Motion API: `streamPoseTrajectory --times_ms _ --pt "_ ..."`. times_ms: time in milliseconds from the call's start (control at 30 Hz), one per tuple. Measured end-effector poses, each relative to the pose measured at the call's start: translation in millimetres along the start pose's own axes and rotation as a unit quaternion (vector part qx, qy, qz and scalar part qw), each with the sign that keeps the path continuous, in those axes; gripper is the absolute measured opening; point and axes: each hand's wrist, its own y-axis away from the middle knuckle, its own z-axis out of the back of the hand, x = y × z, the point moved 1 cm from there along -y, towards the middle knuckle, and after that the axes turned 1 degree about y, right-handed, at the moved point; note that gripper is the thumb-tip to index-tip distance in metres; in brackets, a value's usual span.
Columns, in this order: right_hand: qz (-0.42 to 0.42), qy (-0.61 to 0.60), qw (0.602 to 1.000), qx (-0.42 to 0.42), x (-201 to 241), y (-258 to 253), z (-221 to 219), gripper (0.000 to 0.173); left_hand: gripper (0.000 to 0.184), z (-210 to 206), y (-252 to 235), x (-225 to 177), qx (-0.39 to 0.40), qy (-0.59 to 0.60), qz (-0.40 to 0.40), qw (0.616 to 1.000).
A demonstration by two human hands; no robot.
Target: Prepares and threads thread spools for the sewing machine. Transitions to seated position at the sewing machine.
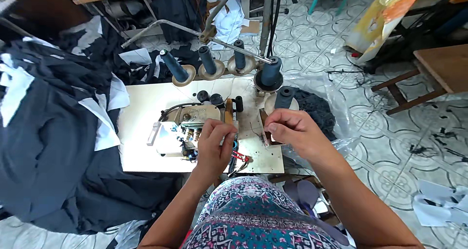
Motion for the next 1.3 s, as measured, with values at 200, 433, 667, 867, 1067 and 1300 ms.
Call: streamPoseTrajectory --times_ms 200,433,667,867,1067,1300 --pt "-0.029 -0.079 0.996 0.040 -3 -4 5 0.012 0.019 -4 -9 -14 0.041 0.364 0.066 0.928" --pt "-0.033 -0.167 0.980 0.103 -4 -7 10 0.012 0.015 -14 -14 -14 0.051 0.442 0.092 0.891" --pt "-0.105 -0.353 0.930 -0.005 -4 -9 -4 0.017 0.012 -40 -11 -19 0.085 0.047 -0.152 0.984" --pt "0.047 0.111 0.988 -0.100 2 -10 -6 0.012 0.015 -22 -44 -26 0.183 0.012 -0.083 0.979" --pt "0.023 0.204 0.978 -0.041 1 -11 8 0.011 0.010 -9 -59 -18 0.264 0.122 0.034 0.956" --pt "-0.015 0.186 0.982 0.022 -1 -12 13 0.005 0.007 -8 -67 -4 0.273 0.177 0.050 0.944"
